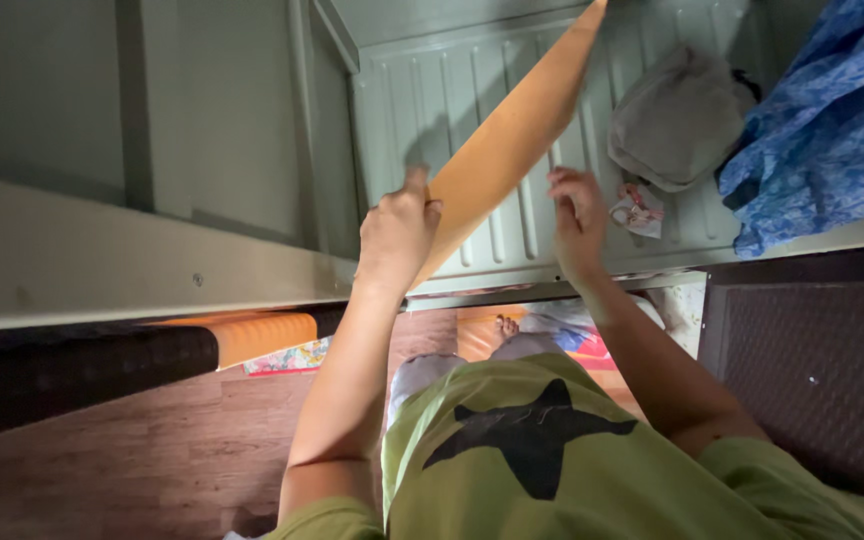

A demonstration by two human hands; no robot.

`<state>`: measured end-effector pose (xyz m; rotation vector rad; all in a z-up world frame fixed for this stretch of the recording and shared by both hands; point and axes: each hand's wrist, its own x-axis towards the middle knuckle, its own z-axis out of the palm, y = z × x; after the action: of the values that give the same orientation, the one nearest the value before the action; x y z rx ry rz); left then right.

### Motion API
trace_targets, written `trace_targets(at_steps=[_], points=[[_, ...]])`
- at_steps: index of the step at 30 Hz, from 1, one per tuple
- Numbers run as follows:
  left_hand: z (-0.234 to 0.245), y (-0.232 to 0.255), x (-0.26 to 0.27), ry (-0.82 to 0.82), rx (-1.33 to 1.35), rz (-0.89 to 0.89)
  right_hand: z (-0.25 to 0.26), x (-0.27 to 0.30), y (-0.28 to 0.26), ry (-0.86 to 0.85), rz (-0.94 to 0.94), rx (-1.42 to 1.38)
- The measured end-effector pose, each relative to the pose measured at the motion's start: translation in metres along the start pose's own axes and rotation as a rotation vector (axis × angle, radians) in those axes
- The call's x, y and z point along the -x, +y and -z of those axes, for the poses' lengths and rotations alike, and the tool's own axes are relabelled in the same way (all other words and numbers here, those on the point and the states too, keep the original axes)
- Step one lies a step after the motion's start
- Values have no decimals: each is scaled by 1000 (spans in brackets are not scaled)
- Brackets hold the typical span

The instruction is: The person removes several garments on hangers from a closet and places them on a pile on the floor. They then handle plastic bags and a small keychain on a shelf before returning to hang a blue dress back in the closet.

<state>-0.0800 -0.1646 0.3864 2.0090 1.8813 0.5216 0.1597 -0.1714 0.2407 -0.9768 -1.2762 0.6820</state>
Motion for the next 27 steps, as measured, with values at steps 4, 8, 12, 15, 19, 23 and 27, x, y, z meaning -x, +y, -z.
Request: trace_targets(at_steps=[4, 8, 12, 15, 19, 23, 27], points=[[-3, -1, -10, 15, -112, -35, 12, 11, 1, -30, -13, 210], [-4, 6, -19, 139, -80, -100, 24, 16, 7, -54, -70, 256], [-9, 19, -63, 172, -100, -249, 32, 18, 21, -56, -88, 283], [-20, 41, -119, 180, -103, -294, 37, 15, 34, -59, -59, 323], [-50, 82, -198, 158, -111, -352, 55, 14, 45, -35, -42, 344], [-83, 113, -268, 134, -60, -495, 79, 8, 58, 33, -13, 448], [-122, 136, -330, 179, -149, -547, 106, 4, 72, 114, -252, 429]])
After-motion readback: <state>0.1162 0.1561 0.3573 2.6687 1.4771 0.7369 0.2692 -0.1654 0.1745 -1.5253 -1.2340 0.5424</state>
